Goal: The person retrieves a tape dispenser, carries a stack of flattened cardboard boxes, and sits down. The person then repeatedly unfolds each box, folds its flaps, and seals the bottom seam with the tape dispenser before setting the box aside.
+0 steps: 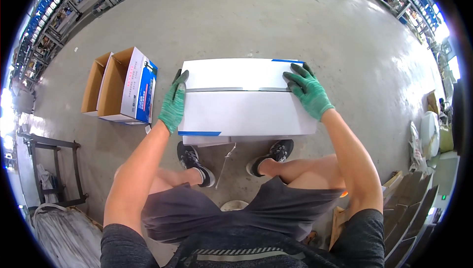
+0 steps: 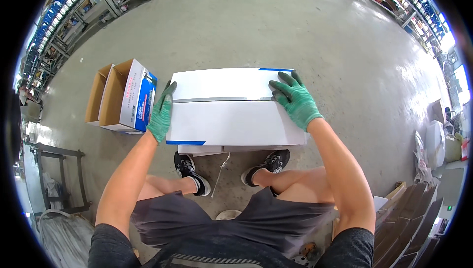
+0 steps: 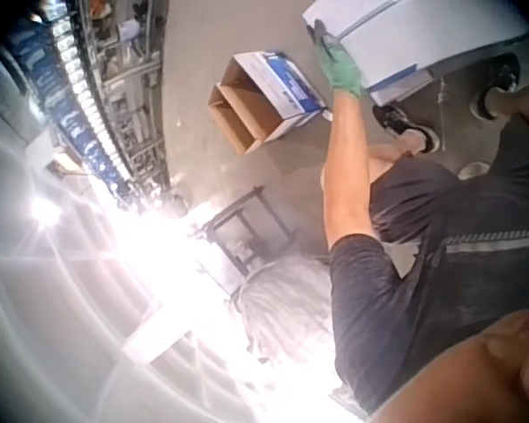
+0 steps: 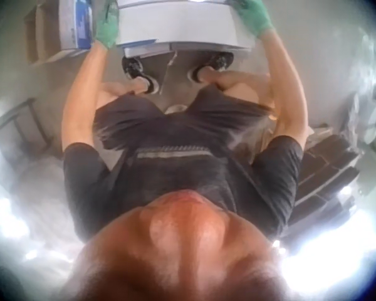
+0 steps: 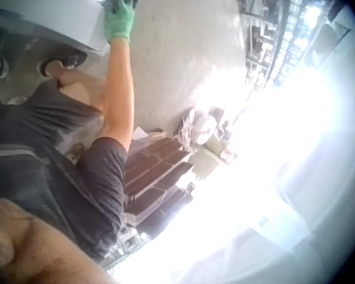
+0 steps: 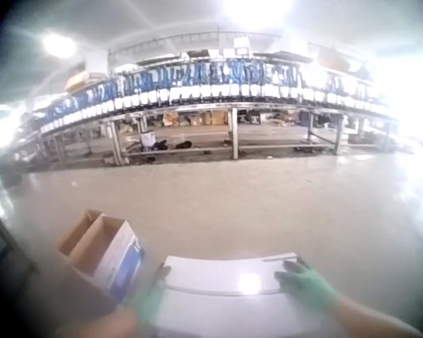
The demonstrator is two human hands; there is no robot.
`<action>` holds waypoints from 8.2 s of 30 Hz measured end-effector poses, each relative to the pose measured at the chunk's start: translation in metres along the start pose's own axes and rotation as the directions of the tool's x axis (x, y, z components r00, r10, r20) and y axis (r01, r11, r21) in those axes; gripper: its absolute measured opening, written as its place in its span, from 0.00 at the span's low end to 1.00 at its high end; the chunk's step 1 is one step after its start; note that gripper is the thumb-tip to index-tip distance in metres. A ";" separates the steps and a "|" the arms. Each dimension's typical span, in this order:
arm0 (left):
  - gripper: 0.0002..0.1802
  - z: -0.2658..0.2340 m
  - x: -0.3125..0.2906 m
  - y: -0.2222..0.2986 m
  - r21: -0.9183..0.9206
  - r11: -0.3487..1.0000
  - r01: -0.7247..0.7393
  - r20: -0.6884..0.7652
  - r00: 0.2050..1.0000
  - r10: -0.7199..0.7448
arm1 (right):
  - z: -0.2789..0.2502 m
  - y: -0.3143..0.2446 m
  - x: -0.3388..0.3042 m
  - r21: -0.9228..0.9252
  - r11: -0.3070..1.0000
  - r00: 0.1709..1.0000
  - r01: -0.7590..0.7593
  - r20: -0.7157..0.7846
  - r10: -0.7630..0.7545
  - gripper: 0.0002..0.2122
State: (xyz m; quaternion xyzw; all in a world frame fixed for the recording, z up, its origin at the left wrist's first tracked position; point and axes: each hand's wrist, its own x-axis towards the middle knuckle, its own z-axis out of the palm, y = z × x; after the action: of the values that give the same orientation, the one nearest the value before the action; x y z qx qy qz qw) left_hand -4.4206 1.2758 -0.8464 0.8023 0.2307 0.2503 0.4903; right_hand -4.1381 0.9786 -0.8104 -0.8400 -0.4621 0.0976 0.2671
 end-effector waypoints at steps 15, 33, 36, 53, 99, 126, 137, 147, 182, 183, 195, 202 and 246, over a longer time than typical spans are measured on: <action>0.28 -0.002 0.008 -0.007 0.348 0.938 -0.006 0.188 0.980 -0.063 | -0.070 0.077 -0.060 0.439 0.894 0.971 -0.094 -0.155 0.179 0.22; 0.28 -0.009 0.006 0.002 0.328 0.945 0.007 0.190 0.979 -0.073 | 0.049 0.151 -0.361 0.561 0.484 0.476 -0.672 -0.173 0.862 0.28; 0.28 -0.001 0.005 0.003 0.330 0.944 0.028 0.149 0.985 -0.082 | -0.020 0.129 -0.297 0.635 0.644 0.638 -0.427 -0.293 0.712 0.29; 0.28 -0.001 0.002 0.009 0.214 0.975 0.064 0.061 0.995 -0.078 | -0.046 -0.085 0.053 0.478 0.869 0.888 -0.128 0.446 -0.115 0.21; 0.17 0.000 -0.020 -0.081 -0.207 0.867 0.454 -0.165 0.857 -0.488 | -0.039 -0.141 0.079 0.106 0.989 0.785 -0.101 0.620 0.014 0.22; 0.48 -0.001 0.006 0.075 0.754 0.482 -0.446 0.552 0.829 -0.096 | -0.223 0.035 0.003 -0.440 0.866 0.730 -0.240 0.507 0.459 0.26; 0.43 0.017 0.004 0.090 0.779 0.298 -0.551 0.612 0.771 -0.175 | -0.134 0.008 0.022 -0.478 0.821 0.645 -0.311 0.529 0.552 0.25; 0.42 0.206 0.042 0.130 0.413 0.422 -0.807 0.754 0.563 0.339 | -0.069 0.017 -0.001 -0.661 0.739 0.708 0.135 0.585 0.395 0.17; 0.47 0.014 0.022 -0.027 0.195 0.904 0.380 -0.018 0.923 -0.384 | -0.005 -0.006 -0.004 0.197 0.807 0.825 -0.557 0.021 0.564 0.26; 0.47 0.003 0.017 -0.016 -0.009 0.943 0.332 -0.098 0.938 -0.332 | 0.002 -0.002 0.002 0.211 0.792 0.803 -0.573 -0.048 0.594 0.27; 0.65 -0.128 -0.029 0.072 -0.719 0.521 0.460 0.262 0.874 -0.410 | 0.011 -0.002 -0.015 0.956 -0.130 0.940 -0.263 0.284 0.191 0.30; 0.36 -0.190 -0.062 0.023 -0.175 0.630 0.757 0.172 0.653 -0.737 | 0.025 -0.056 0.018 0.931 0.348 0.991 0.112 -0.078 -0.111 0.29; 0.17 -0.231 -0.017 -0.218 0.043 0.571 0.820 -0.391 0.539 -0.746 | 0.096 0.052 0.035 -0.163 0.831 0.802 -0.532 0.218 0.556 0.20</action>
State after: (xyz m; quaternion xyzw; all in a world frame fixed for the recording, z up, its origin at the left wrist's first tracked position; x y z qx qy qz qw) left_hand -4.6058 1.5097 -0.9549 0.6070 0.6714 0.1058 0.4118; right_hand -4.1204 1.0200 -0.9153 -0.9288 -0.2364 0.2560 0.1263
